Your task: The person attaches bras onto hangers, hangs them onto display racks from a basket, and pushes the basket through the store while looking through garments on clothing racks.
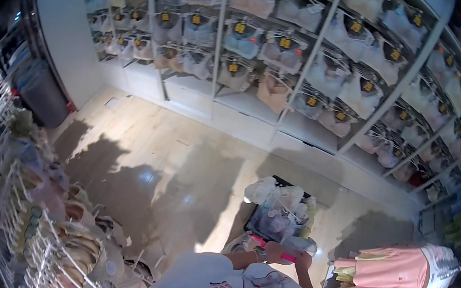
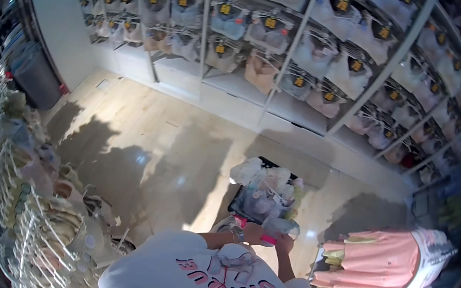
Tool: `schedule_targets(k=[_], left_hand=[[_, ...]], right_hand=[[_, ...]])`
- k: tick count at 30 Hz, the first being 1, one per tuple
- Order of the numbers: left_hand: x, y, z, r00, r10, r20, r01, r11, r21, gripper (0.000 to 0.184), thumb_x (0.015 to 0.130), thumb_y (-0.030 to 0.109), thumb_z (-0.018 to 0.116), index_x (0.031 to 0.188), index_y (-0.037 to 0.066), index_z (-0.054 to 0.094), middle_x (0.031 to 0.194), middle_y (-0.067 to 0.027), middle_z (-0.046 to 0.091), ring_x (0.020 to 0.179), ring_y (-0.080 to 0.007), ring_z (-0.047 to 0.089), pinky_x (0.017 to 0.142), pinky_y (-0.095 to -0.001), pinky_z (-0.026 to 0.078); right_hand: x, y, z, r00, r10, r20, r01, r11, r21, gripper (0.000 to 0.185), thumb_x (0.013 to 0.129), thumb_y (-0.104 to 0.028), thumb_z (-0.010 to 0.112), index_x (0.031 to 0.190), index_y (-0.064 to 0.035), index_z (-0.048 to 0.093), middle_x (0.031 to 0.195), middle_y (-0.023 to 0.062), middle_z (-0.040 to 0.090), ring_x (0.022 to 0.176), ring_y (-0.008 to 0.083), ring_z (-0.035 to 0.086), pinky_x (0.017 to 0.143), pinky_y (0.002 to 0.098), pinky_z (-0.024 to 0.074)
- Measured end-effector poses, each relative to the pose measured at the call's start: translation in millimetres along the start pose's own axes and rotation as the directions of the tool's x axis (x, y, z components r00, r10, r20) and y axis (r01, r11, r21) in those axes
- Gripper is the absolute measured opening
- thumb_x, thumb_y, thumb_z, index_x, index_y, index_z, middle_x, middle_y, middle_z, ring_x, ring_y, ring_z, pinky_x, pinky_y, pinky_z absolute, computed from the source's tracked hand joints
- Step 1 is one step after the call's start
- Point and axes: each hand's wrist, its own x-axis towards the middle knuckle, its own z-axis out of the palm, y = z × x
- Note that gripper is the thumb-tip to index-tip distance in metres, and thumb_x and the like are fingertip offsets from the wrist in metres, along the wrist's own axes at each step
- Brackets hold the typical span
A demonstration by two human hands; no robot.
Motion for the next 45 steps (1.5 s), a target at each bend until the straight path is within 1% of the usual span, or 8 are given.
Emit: schedule_targets(k=[7, 9, 12, 19, 26, 39, 41, 45], left_hand=[[-0.3, -7.6, 0.9, 1.0, -0.024, 0.003, 0.024, 0.999, 0.029, 0.018, 0.067, 0.024, 0.062, 0.067, 0.007, 0.067, 0.064, -0.0157, 0.064, 0.063, -0.0316, 0.065, 0.057, -0.0425, 0.051], [1.7, -11.1, 0.5, 0.999, -0.019, -0.028, 0.022, 0.993, 0.114, 0.017, 0.068, 0.023, 0.061, 0.067, 0.007, 0.066, 0.064, -0.015, 0.064, 0.063, -0.0314, 0.065, 0.057, -0.0424, 0.051], [3.7, -21.0, -1.7, 0.997, 0.044, -0.071, -0.035, 0.991, 0.129, 0.012, 0.07, 0.022, 0.061, 0.071, 0.01, 0.063, 0.066, -0.0109, 0.063, 0.066, -0.0275, 0.065, 0.057, -0.0389, 0.05], [12.9, -23.0, -16.5, 0.995, 0.039, -0.087, -0.022, 0.983, 0.184, 0.013, 0.07, 0.022, 0.061, 0.073, 0.009, 0.062, 0.067, -0.0106, 0.064, 0.063, -0.0273, 0.065, 0.056, -0.0406, 0.049], [24.8, -25.4, -23.2, 0.994, 0.069, -0.083, -0.05, 0.976, 0.213, 0.018, 0.069, 0.027, 0.065, 0.075, 0.01, 0.062, 0.066, -0.0105, 0.063, 0.061, -0.0287, 0.064, 0.054, -0.0415, 0.05], [75.4, -28.6, -26.9, 0.993, 0.041, -0.107, -0.012, 0.965, 0.261, 0.023, 0.073, 0.033, 0.066, 0.075, 0.011, 0.062, 0.065, -0.0088, 0.063, 0.06, -0.027, 0.065, 0.052, -0.0396, 0.051], [77.0, -30.8, -21.7, 0.986, 0.087, -0.146, -0.041, 0.955, 0.294, 0.024, 0.073, 0.035, 0.065, 0.075, 0.011, 0.062, 0.064, -0.0085, 0.062, 0.059, -0.0269, 0.065, 0.052, -0.0396, 0.052], [83.9, -14.4, -27.8, 0.991, 0.007, -0.135, 0.03, 0.961, 0.276, 0.024, 0.073, 0.034, 0.064, 0.076, 0.011, 0.061, 0.065, -0.0092, 0.063, 0.059, -0.0279, 0.064, 0.053, -0.0408, 0.052]], right_hand=[[7.5, -7.6, 9.3, 0.993, 0.089, 0.079, -0.08, 0.99, -0.113, 0.042, 0.078, -0.045, 0.057, 0.078, -0.0045, 0.068, 0.08, 0.0199, 0.066, 0.077, 0.0359, 0.064, 0.069, 0.045, 0.0502], [9.3, -14.1, 10.7, 0.991, 0.111, 0.072, -0.103, 0.988, -0.115, 0.043, 0.078, -0.046, 0.057, 0.077, -0.0043, 0.068, 0.079, 0.0202, 0.065, 0.076, 0.036, 0.064, 0.069, 0.0458, 0.0501], [10.2, -22.3, 11.8, 0.994, 0.105, 0.021, -0.104, 0.993, -0.056, 0.044, 0.078, -0.046, 0.056, 0.075, -0.0036, 0.067, 0.077, 0.0199, 0.065, 0.076, 0.0364, 0.064, 0.068, 0.0466, 0.0499], [15.6, -36.3, 9.2, 0.985, 0.171, -0.015, -0.17, 0.985, 0.015, 0.043, 0.078, -0.045, 0.056, 0.073, -0.0043, 0.067, 0.075, 0.0193, 0.065, 0.076, 0.0362, 0.064, 0.069, 0.0464, 0.0499], [23.1, -51.3, -9.7, 0.994, 0.106, -0.011, -0.106, 0.994, 0.015, 0.046, 0.078, -0.047, 0.056, 0.074, -0.003, 0.067, 0.075, 0.0202, 0.065, 0.074, 0.0365, 0.064, 0.068, 0.0461, 0.05], [79.6, -46.4, -27.2, 0.99, 0.141, 0.007, -0.141, 0.989, 0.035, 0.046, 0.081, -0.047, 0.051, 0.073, -0.0055, 0.068, 0.073, 0.0177, 0.065, 0.073, 0.0339, 0.065, 0.069, 0.0434, 0.0512], [83.0, -45.7, -29.1, 0.995, 0.098, -0.019, -0.097, 0.995, 0.033, 0.044, 0.08, -0.046, 0.053, 0.073, -0.0055, 0.068, 0.071, 0.0176, 0.065, 0.071, 0.0335, 0.064, 0.067, 0.0434, 0.0512], [91.6, -35.8, -36.9, 0.999, 0.026, -0.025, -0.026, 0.999, 0.029, 0.042, 0.078, -0.045, 0.054, 0.073, -0.0051, 0.068, 0.071, 0.0178, 0.064, 0.07, 0.0339, 0.064, 0.066, 0.0437, 0.0507]])
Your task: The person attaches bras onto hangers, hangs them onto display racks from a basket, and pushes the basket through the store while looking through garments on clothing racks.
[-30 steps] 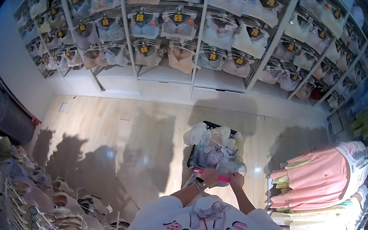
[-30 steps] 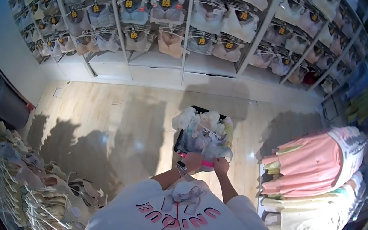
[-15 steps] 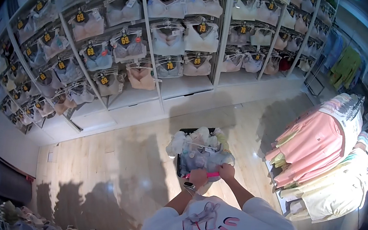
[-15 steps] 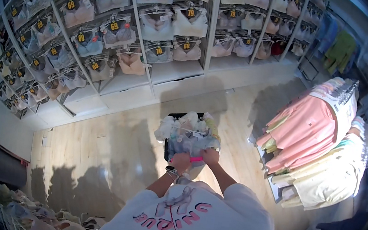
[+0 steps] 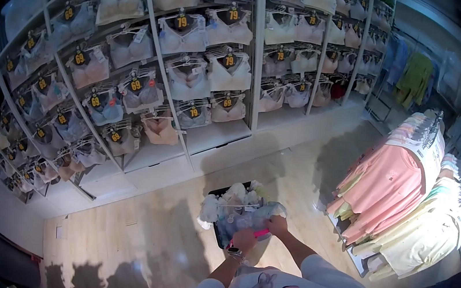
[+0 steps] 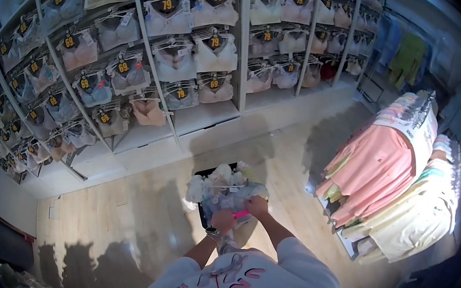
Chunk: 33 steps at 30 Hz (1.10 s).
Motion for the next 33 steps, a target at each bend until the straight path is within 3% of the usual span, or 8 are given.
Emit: schedule_targets(k=[8, 12, 13, 16, 18, 19, 28, 33], left_hand=[[17.6, 3.2, -10.4, 0.996, -0.077, 0.038, 0.077, 0.997, -0.02, 0.022, 0.072, 0.031, 0.063, 0.077, 0.01, 0.061, 0.068, -0.01, 0.063, 0.058, -0.0303, 0.064, 0.053, -0.0429, 0.051], [38.2, -24.2, 18.1, 0.997, -0.079, -0.009, 0.08, 0.996, 0.032, 0.022, 0.07, 0.031, 0.065, 0.074, 0.01, 0.061, 0.06, -0.0111, 0.061, 0.059, -0.0303, 0.063, 0.054, -0.0428, 0.051], [45.9, -20.2, 0.7, 0.979, -0.154, 0.134, 0.146, 0.987, 0.065, 0.021, 0.073, 0.031, 0.062, 0.076, 0.009, 0.064, 0.072, -0.0115, 0.066, 0.067, -0.0305, 0.066, 0.06, -0.0429, 0.052], [68.6, -32.5, 1.7, 0.976, -0.183, 0.114, 0.174, 0.981, 0.084, 0.022, 0.067, 0.031, 0.066, 0.071, 0.01, 0.065, 0.069, -0.0113, 0.065, 0.065, -0.0298, 0.065, 0.058, -0.0416, 0.052], [82.9, -39.5, 0.0, 0.971, -0.217, 0.1, 0.209, 0.974, 0.088, 0.024, 0.061, 0.034, 0.071, 0.067, 0.011, 0.066, 0.066, -0.0112, 0.065, 0.062, -0.0291, 0.065, 0.057, -0.0403, 0.053], [87.3, -44.6, -0.1, 0.987, -0.14, 0.074, 0.131, 0.985, 0.113, 0.026, 0.064, 0.037, 0.07, 0.069, 0.011, 0.067, 0.061, -0.0117, 0.063, 0.059, -0.0293, 0.064, 0.055, -0.0408, 0.052], [149.5, -70.1, 2.0, 0.962, -0.213, 0.172, 0.167, 0.954, 0.251, 0.028, 0.068, 0.041, 0.067, 0.065, 0.012, 0.067, 0.062, -0.0107, 0.064, 0.06, -0.0285, 0.065, 0.056, -0.0409, 0.052], [164.2, -72.6, 10.8, 0.978, -0.177, 0.109, 0.136, 0.941, 0.31, 0.03, 0.072, 0.042, 0.065, 0.065, 0.012, 0.067, 0.063, -0.0108, 0.065, 0.06, -0.0299, 0.065, 0.055, -0.0423, 0.052]], right_hand=[[30.5, 1.6, 0.2, 0.997, -0.066, 0.051, 0.065, 0.998, 0.024, 0.041, 0.078, -0.043, 0.054, 0.073, -0.005, 0.068, 0.071, 0.0178, 0.064, 0.07, 0.0346, 0.063, 0.066, 0.0444, 0.0501], [49.3, -5.6, -1.0, 0.994, -0.097, 0.053, 0.094, 0.994, 0.061, 0.04, 0.079, -0.042, 0.053, 0.075, -0.0052, 0.068, 0.073, 0.0173, 0.064, 0.07, 0.0338, 0.064, 0.067, 0.0438, 0.0506], [55.9, -8.2, 1.0, 0.993, -0.108, 0.04, 0.106, 0.993, 0.06, 0.04, 0.079, -0.042, 0.052, 0.076, -0.0053, 0.068, 0.073, 0.0172, 0.065, 0.07, 0.0335, 0.064, 0.068, 0.0436, 0.0508], [70.4, -17.2, 0.2, 0.992, -0.088, 0.086, 0.085, 0.996, 0.041, 0.039, 0.08, -0.04, 0.051, 0.078, -0.0055, 0.068, 0.075, 0.0163, 0.065, 0.071, 0.033, 0.064, 0.068, 0.0432, 0.0512], [85.5, -14.5, 10.3, 0.99, -0.138, 0.017, 0.136, 0.988, 0.074, 0.039, 0.081, -0.04, 0.05, 0.077, -0.0057, 0.068, 0.076, 0.016, 0.065, 0.071, 0.0336, 0.064, 0.068, 0.0431, 0.0515], [89.9, -12.8, 15.2, 0.988, -0.151, 0.01, 0.15, 0.984, 0.101, 0.038, 0.08, -0.04, 0.05, 0.077, -0.0058, 0.068, 0.076, 0.016, 0.065, 0.072, 0.0338, 0.064, 0.069, 0.0436, 0.0512], [149.7, -19.8, 26.1, 0.979, -0.173, 0.104, 0.156, 0.976, 0.152, 0.036, 0.079, -0.039, 0.051, 0.076, -0.0073, 0.068, 0.078, 0.0128, 0.066, 0.075, 0.0328, 0.064, 0.068, 0.0434, 0.0508], [160.4, -24.4, -4.9, 0.977, -0.175, 0.124, 0.16, 0.98, 0.117, 0.036, 0.079, -0.038, 0.051, 0.075, -0.0067, 0.068, 0.077, 0.013, 0.066, 0.072, 0.0326, 0.065, 0.064, 0.0455, 0.0511]])
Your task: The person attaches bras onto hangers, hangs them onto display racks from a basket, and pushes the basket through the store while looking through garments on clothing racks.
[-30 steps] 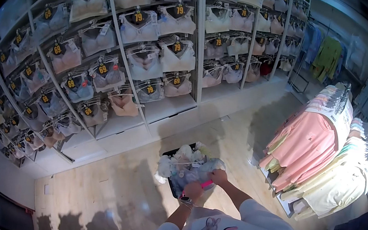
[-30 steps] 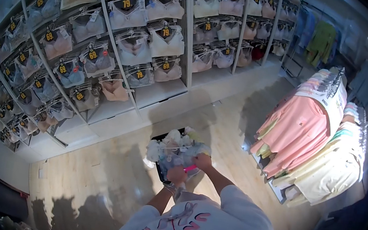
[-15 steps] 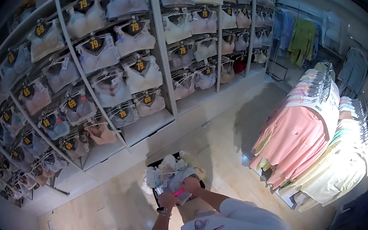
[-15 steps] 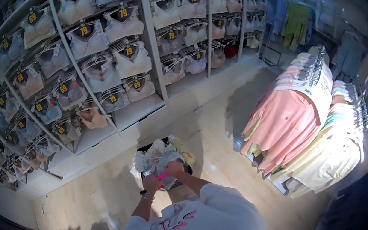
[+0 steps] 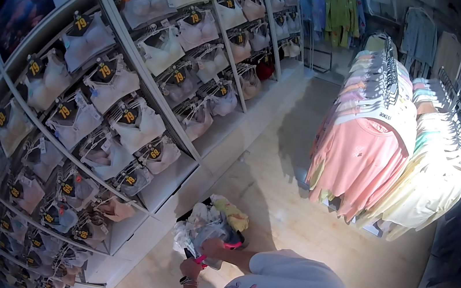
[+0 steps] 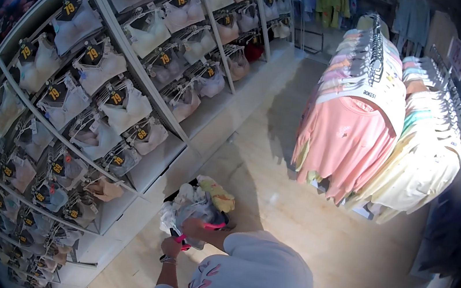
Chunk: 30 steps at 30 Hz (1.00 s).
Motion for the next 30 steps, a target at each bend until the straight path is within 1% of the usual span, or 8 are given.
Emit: schedule_targets(k=[2, 6, 12, 14, 17, 20, 26, 30], left_hand=[[-3.8, 8.1, -6.6, 0.999, -0.036, -0.014, 0.036, 0.999, -0.003, 0.029, 0.074, 0.039, 0.064, 0.064, 0.011, 0.066, 0.062, -0.011, 0.064, 0.06, -0.0308, 0.065, 0.055, -0.0438, 0.051], [-6.4, 29.5, -10.5, 0.993, -0.114, -0.028, 0.112, 0.991, -0.076, 0.019, 0.068, 0.03, 0.068, 0.068, 0.011, 0.066, 0.064, -0.0112, 0.064, 0.061, -0.0299, 0.065, 0.055, -0.0423, 0.051], [-4.1, 78.0, -17.8, 0.985, -0.152, -0.082, 0.143, 0.984, -0.104, 0.02, 0.072, 0.028, 0.066, 0.07, 0.009, 0.062, 0.061, -0.0116, 0.062, 0.059, -0.0306, 0.064, 0.053, -0.0435, 0.051], [-1.6, 89.0, -0.2, 0.979, -0.201, -0.045, 0.194, 0.973, -0.124, 0.02, 0.075, 0.029, 0.062, 0.07, 0.009, 0.06, 0.061, -0.0117, 0.062, 0.059, -0.0324, 0.063, 0.053, -0.0443, 0.051], [5.6, 112.3, -20.6, 0.968, -0.249, 0.01, 0.243, 0.935, -0.258, 0.022, 0.076, 0.03, 0.062, 0.079, 0.008, 0.06, 0.063, -0.0134, 0.063, 0.059, -0.0323, 0.064, 0.055, -0.0449, 0.052], [13.0, 123.6, -16.7, 0.961, -0.272, -0.046, 0.246, 0.92, -0.304, 0.025, 0.078, 0.033, 0.061, 0.082, 0.008, 0.059, 0.063, -0.0142, 0.063, 0.059, -0.0323, 0.064, 0.054, -0.0455, 0.051], [28.3, 131.3, -12.6, 0.951, -0.308, -0.012, 0.264, 0.834, -0.484, 0.024, 0.078, 0.03, 0.06, 0.083, 0.006, 0.055, 0.063, -0.0151, 0.061, 0.059, -0.0356, 0.062, 0.054, -0.0469, 0.05], [31.7, 128.8, -3.5, 0.948, -0.307, -0.089, 0.226, 0.841, -0.492, 0.025, 0.08, 0.028, 0.057, 0.09, 0.006, 0.054, 0.063, -0.0171, 0.062, 0.061, -0.0367, 0.062, 0.053, -0.0476, 0.049]], right_hand=[[5.3, 2.8, 6.3, 1.0, -0.014, -0.025, 0.015, 0.999, 0.048, 0.035, 0.079, -0.037, 0.051, 0.074, -0.0065, 0.067, 0.077, 0.0132, 0.066, 0.071, 0.0324, 0.065, 0.063, 0.046, 0.0512], [17.2, 21.7, 1.0, 0.997, -0.083, 0.002, 0.083, 0.996, 0.026, 0.033, 0.077, -0.036, 0.051, 0.075, -0.0074, 0.067, 0.077, 0.0136, 0.066, 0.072, 0.0323, 0.065, 0.064, 0.0455, 0.0512], [47.9, 62.5, -7.3, 0.983, -0.181, 0.019, 0.181, 0.983, 0.014, 0.027, 0.072, -0.034, 0.053, 0.077, -0.0117, 0.068, 0.077, 0.013, 0.065, 0.072, 0.0327, 0.063, 0.064, 0.0457, 0.0503], [57.8, 77.7, -8.4, 0.973, -0.224, 0.064, 0.226, 0.974, -0.025, 0.027, 0.072, -0.035, 0.054, 0.077, -0.0128, 0.068, 0.076, 0.0132, 0.065, 0.071, 0.0331, 0.063, 0.064, 0.0457, 0.0499], [72.7, 86.0, -29.7, 0.961, -0.255, 0.103, 0.259, 0.966, -0.022, 0.03, 0.074, -0.038, 0.054, 0.074, -0.0109, 0.068, 0.073, 0.0142, 0.065, 0.07, 0.0334, 0.063, 0.064, 0.0452, 0.0499], [90.7, 88.6, -40.8, 0.944, -0.295, 0.144, 0.307, 0.949, -0.068, 0.036, 0.075, -0.042, 0.054, 0.075, -0.0084, 0.068, 0.074, 0.015, 0.065, 0.071, 0.0334, 0.063, 0.065, 0.0447, 0.0501], [114.6, 88.8, -54.3, 0.932, -0.305, 0.195, 0.321, 0.945, -0.055, 0.043, 0.077, -0.047, 0.053, 0.077, -0.0065, 0.069, 0.076, 0.0164, 0.065, 0.073, 0.034, 0.064, 0.068, 0.0445, 0.0503], [121.8, 84.1, -55.2, 0.924, -0.3, 0.239, 0.325, 0.943, -0.071, 0.044, 0.077, -0.047, 0.053, 0.076, -0.006, 0.069, 0.075, 0.016, 0.065, 0.073, 0.0343, 0.064, 0.069, 0.0445, 0.0505]])
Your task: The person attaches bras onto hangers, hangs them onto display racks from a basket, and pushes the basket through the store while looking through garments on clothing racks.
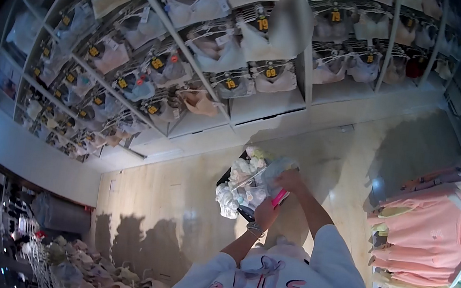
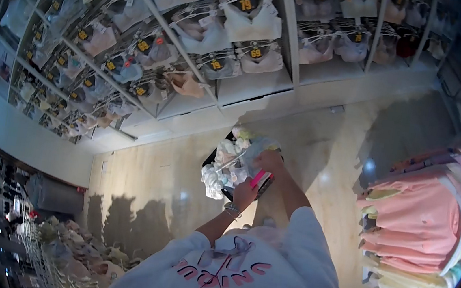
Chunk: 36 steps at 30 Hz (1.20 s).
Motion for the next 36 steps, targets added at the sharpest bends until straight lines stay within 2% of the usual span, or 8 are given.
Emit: schedule_targets(k=[4, 7, 11, 15, 21, 25, 31, 36], left_hand=[[4.1, -10.1, -1.1, 0.995, -0.044, 0.089, 0.042, 0.999, 0.025, 0.026, 0.077, 0.026, 0.061, 0.089, 0.004, 0.055, 0.079, -0.0175, 0.061, 0.068, -0.0356, 0.061, 0.059, -0.047, 0.049], [5.1, -13.0, -12.0, 0.994, -0.038, 0.106, 0.038, 0.999, 0.002, 0.025, 0.078, 0.026, 0.061, 0.09, 0.005, 0.055, 0.083, -0.0178, 0.06, 0.071, -0.0345, 0.062, 0.059, -0.0464, 0.05], [7.0, -25.3, -19.1, 0.999, 0.038, -0.009, -0.038, 0.997, -0.063, 0.02, 0.078, 0.024, 0.06, 0.086, 0.006, 0.055, 0.064, -0.0155, 0.06, 0.062, -0.0356, 0.061, 0.055, -0.0466, 0.049], [5.6, -32.2, -25.6, 0.997, 0.068, 0.022, -0.066, 0.993, -0.094, 0.022, 0.077, 0.025, 0.06, 0.087, 0.006, 0.056, 0.066, -0.0151, 0.06, 0.063, -0.0345, 0.061, 0.056, -0.0462, 0.048], [4.1, -55.7, -29.7, 0.987, 0.083, 0.137, -0.068, 0.991, -0.113, 0.024, 0.079, 0.025, 0.059, 0.089, 0.004, 0.055, 0.068, -0.0144, 0.062, 0.061, -0.0334, 0.062, 0.056, -0.046, 0.049], [-1.4, -73.7, -43.0, 0.977, 0.11, 0.182, -0.082, 0.985, -0.152, 0.024, 0.078, 0.026, 0.059, 0.089, 0.004, 0.057, 0.07, -0.0145, 0.063, 0.064, -0.0327, 0.063, 0.058, -0.0461, 0.05], [-1.2, -109.2, -78.3, 0.951, 0.128, 0.281, -0.09, 0.986, -0.143, 0.027, 0.077, 0.031, 0.058, 0.087, 0.007, 0.062, 0.071, -0.0147, 0.064, 0.066, -0.0323, 0.064, 0.06, -0.0456, 0.051], [-2.7, -165.8, -85.6, 0.941, 0.084, 0.329, -0.025, 0.983, -0.18, 0.03, 0.077, 0.035, 0.057, 0.085, 0.006, 0.064, 0.074, -0.0161, 0.065, 0.069, -0.0322, 0.065, 0.063, -0.0449, 0.052]], right_hand=[[7.9, -1.3, 6.5, 0.997, 0.064, -0.038, -0.062, 0.997, 0.034, 0.046, 0.077, -0.049, 0.054, 0.076, -0.0049, 0.068, 0.075, 0.0173, 0.065, 0.073, 0.0353, 0.064, 0.069, 0.0442, 0.0504], [12.0, -5.4, 12.3, 0.997, 0.07, -0.022, -0.07, 0.997, 0.022, 0.048, 0.077, -0.05, 0.054, 0.076, -0.0041, 0.068, 0.075, 0.0187, 0.065, 0.073, 0.0357, 0.064, 0.069, 0.0444, 0.0501], [14.1, -10.2, 15.6, 0.997, 0.071, -0.035, -0.069, 0.996, 0.064, 0.048, 0.078, -0.05, 0.053, 0.076, -0.0039, 0.068, 0.075, 0.0196, 0.064, 0.072, 0.0358, 0.063, 0.068, 0.0454, 0.0491], [9.2, -12.8, 20.1, 0.995, 0.041, -0.087, -0.046, 0.997, -0.056, 0.05, 0.08, -0.051, 0.053, 0.073, -0.0044, 0.068, 0.073, 0.0189, 0.064, 0.07, 0.0355, 0.063, 0.065, 0.0457, 0.0481], [7.5, -40.2, 18.5, 0.986, 0.164, -0.042, -0.167, 0.983, -0.082, 0.047, 0.077, -0.049, 0.058, 0.066, -0.0043, 0.067, 0.066, 0.0179, 0.063, 0.066, 0.0336, 0.063, 0.063, 0.0445, 0.0485], [4.9, -47.5, 40.0, 0.982, 0.145, -0.119, -0.156, 0.983, -0.098, 0.046, 0.077, -0.047, 0.058, 0.064, -0.0035, 0.066, 0.062, 0.0188, 0.061, 0.063, 0.0343, 0.062, 0.06, 0.045, 0.0478], [9.6, -79.5, 49.6, 0.983, 0.184, -0.024, -0.186, 0.974, -0.132, 0.045, 0.076, -0.046, 0.058, 0.065, -0.0034, 0.066, 0.066, 0.0189, 0.061, 0.065, 0.0352, 0.062, 0.061, 0.0456, 0.0473], [32.4, -134.8, 65.5, 0.996, 0.067, 0.056, -0.061, 0.993, -0.104, 0.046, 0.077, -0.047, 0.057, 0.066, -0.0027, 0.066, 0.067, 0.0186, 0.062, 0.066, 0.0357, 0.061, 0.061, 0.046, 0.0472]])
